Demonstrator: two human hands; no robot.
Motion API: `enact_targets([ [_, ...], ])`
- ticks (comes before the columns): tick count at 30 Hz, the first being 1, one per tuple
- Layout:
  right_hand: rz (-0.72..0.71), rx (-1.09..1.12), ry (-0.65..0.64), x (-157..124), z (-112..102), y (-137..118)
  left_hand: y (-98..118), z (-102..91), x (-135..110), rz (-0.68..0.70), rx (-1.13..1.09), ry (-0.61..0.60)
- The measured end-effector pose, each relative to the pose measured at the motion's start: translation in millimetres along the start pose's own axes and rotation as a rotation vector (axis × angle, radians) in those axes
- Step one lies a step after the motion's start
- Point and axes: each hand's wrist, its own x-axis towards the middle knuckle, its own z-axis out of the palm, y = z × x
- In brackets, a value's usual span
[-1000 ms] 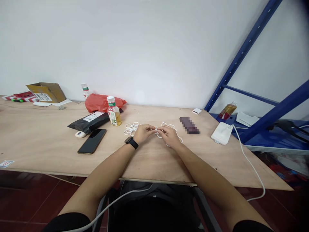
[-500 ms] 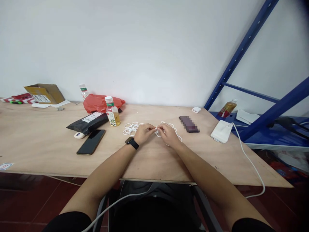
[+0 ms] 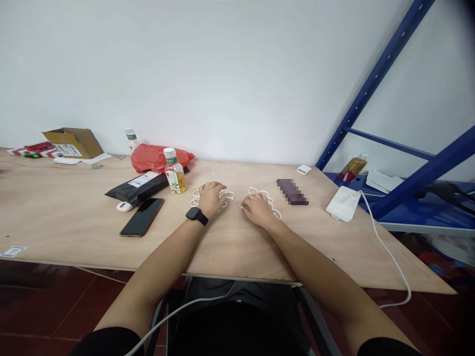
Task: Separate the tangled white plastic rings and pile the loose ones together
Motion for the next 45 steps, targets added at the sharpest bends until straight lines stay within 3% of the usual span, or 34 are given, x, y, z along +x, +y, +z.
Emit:
enact_targets([
  [6, 0.015, 0.387, 0.284, 2.1, -0.5, 3.9, 16.5, 5.0, -3.5, 0.188, -0.220, -0.108],
  [9, 0.044, 0.580, 0.391, 0.7, -0.6, 2.6, 21.5, 4.8, -4.1, 0.224, -0.280, -0.099],
  [15, 0.055, 0.696, 0.341, -0.7, 0.9, -1.6, 26.7, 2.0, -4.6, 0.238, -0.304, -0.053],
  [23, 0.128, 0.685, 0.419, -1.8, 0.2, -2.6, 31.8, 7.6, -4.9, 0.252, -0.325, -0.052],
  [35, 0.158, 0.764, 0.427, 0.6, 0.9, -12.5, 32.3, -0.6, -2.4, 0.231, -0.283, -0.036],
  [39, 0.055, 0.663, 0.314, 4.3, -3.7, -5.6, 27.4, -4.6, -1.2, 0.204, -0.259, 0.011],
  [42, 0.004, 0.362, 0.248, 20.7, -8.6, 15.7, 21.2, -9.8, 0.6, 0.118, -0.140, 0.048],
  [45, 0.143, 0.009, 0.115, 45.3, -10.0, 45.9, 10.7, -13.8, 2.9, 0.064, 0.000, 0.059],
])
